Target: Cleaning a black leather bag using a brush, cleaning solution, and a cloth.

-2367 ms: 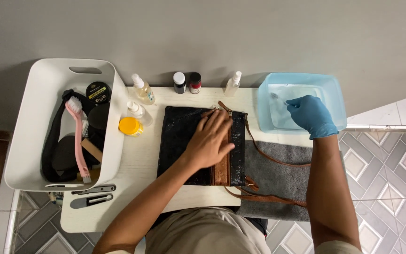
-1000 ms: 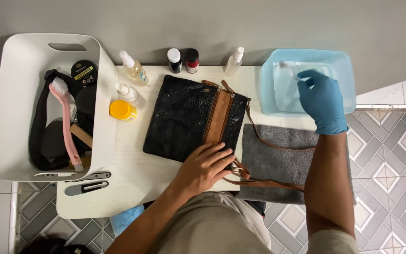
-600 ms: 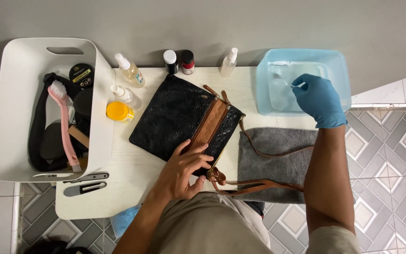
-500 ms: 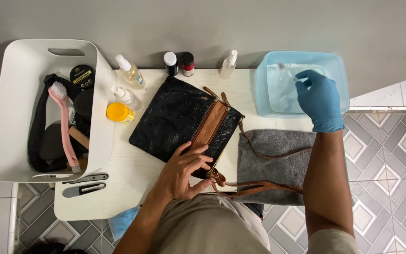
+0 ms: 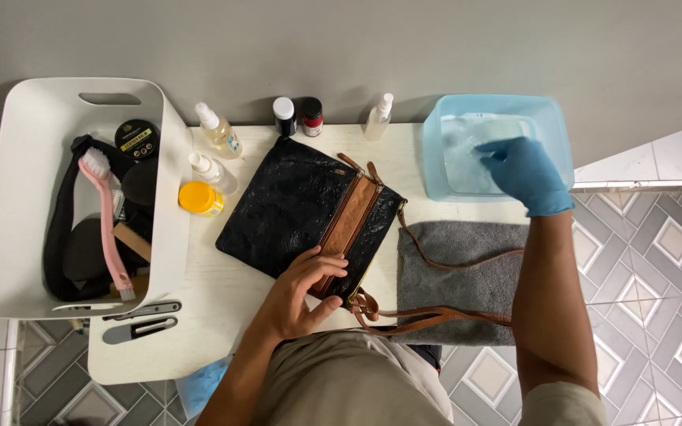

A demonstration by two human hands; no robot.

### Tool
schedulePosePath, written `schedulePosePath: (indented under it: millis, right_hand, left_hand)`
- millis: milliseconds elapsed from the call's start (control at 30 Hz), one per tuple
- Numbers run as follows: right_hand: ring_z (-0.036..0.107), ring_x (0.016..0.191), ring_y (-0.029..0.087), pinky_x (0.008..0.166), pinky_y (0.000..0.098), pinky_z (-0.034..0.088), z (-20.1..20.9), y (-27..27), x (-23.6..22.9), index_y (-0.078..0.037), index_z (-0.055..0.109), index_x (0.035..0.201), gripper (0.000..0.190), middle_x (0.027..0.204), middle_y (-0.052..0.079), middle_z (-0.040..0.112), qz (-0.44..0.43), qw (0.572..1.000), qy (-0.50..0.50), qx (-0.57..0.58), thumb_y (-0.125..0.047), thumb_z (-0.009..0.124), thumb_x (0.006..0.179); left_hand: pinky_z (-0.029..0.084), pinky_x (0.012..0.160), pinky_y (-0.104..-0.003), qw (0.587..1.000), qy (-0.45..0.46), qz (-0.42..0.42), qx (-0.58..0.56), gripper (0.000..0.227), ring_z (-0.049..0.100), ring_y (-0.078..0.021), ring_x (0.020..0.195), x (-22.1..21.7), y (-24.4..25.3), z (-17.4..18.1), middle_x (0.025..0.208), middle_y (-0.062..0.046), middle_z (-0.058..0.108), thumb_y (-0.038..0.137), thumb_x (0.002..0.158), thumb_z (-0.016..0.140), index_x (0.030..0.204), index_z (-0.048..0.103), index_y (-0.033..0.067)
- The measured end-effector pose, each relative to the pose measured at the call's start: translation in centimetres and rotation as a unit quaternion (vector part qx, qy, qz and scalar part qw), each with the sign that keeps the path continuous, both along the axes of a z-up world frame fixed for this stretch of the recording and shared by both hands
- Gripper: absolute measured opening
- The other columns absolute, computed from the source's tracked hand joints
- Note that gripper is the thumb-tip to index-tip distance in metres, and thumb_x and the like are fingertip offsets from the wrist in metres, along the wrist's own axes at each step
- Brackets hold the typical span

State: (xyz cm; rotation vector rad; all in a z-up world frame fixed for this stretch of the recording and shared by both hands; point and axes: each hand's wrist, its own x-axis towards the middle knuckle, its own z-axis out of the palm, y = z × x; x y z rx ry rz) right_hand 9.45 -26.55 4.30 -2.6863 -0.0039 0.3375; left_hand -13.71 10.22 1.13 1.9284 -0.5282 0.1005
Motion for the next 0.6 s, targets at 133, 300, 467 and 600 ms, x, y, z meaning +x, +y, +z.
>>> schedulePosePath:
  millis: [133, 300, 467, 600]
  right_hand:
    - [0.069, 0.107, 0.047, 0.096, 0.0556, 0.053, 2.2, -0.2, -0.4, -0.009, 0.075, 0.124, 0.036, 0.105, 0.023, 0.078, -0.006, 0.995, 0.101, -0.019, -0.018, 0.064, 0.091]
    - [0.072, 0.096, 0.040, 0.093, 0.0513, 0.052, 5.9, 2.8, -2.7, -0.011, 0.075, 0.126, 0.034, 0.104, 0.021, 0.078, -0.033, 0.995, 0.094, -0.024, -0.020, 0.061, 0.097]
    - [0.053, 0.067, 0.019, 0.064, 0.0317, 0.042, 7.8, 2.4, -5.5, -0.015, 0.077, 0.122, 0.032, 0.084, 0.009, 0.073, -0.086, 0.993, 0.053, 0.065, -0.024, 0.053, 0.102]
    - [0.048, 0.073, 0.014, 0.068, 0.0288, 0.041, 6.7, 0.8, -7.4, -0.015, 0.076, 0.125, 0.035, 0.076, 0.003, 0.063, -0.082, 0.987, 0.034, 0.134, -0.017, 0.050, 0.102]
  left_hand:
    - [0.038, 0.113, -0.050, 0.999, 0.009, 0.007, -0.049, 0.034, 0.069, -0.0314, 0.115, 0.1, 0.3, 0.0, 0.110, -0.010, 0.075, 0.038, 0.096, 0.060, 0.109, 0.070, 0.0082]
    - [0.044, 0.109, -0.048, 0.999, 0.013, 0.031, -0.035, 0.027, 0.070, -0.0329, 0.111, 0.2, 0.1, -0.3, 0.109, -0.011, 0.074, 0.028, 0.096, 0.064, 0.110, 0.071, 0.0062]
    - [0.050, 0.102, -0.040, 1.000, 0.017, 0.021, 0.010, 0.031, 0.067, -0.0267, 0.115, 0.3, -0.1, 1.5, 0.119, -0.011, 0.071, 0.031, 0.099, 0.056, 0.112, 0.066, 0.0052]
    - [0.049, 0.103, -0.040, 1.000, 0.009, 0.016, 0.011, 0.029, 0.067, -0.0267, 0.114, 0.5, -0.2, 1.4, 0.118, -0.011, 0.071, 0.030, 0.099, 0.057, 0.111, 0.065, 0.0053]
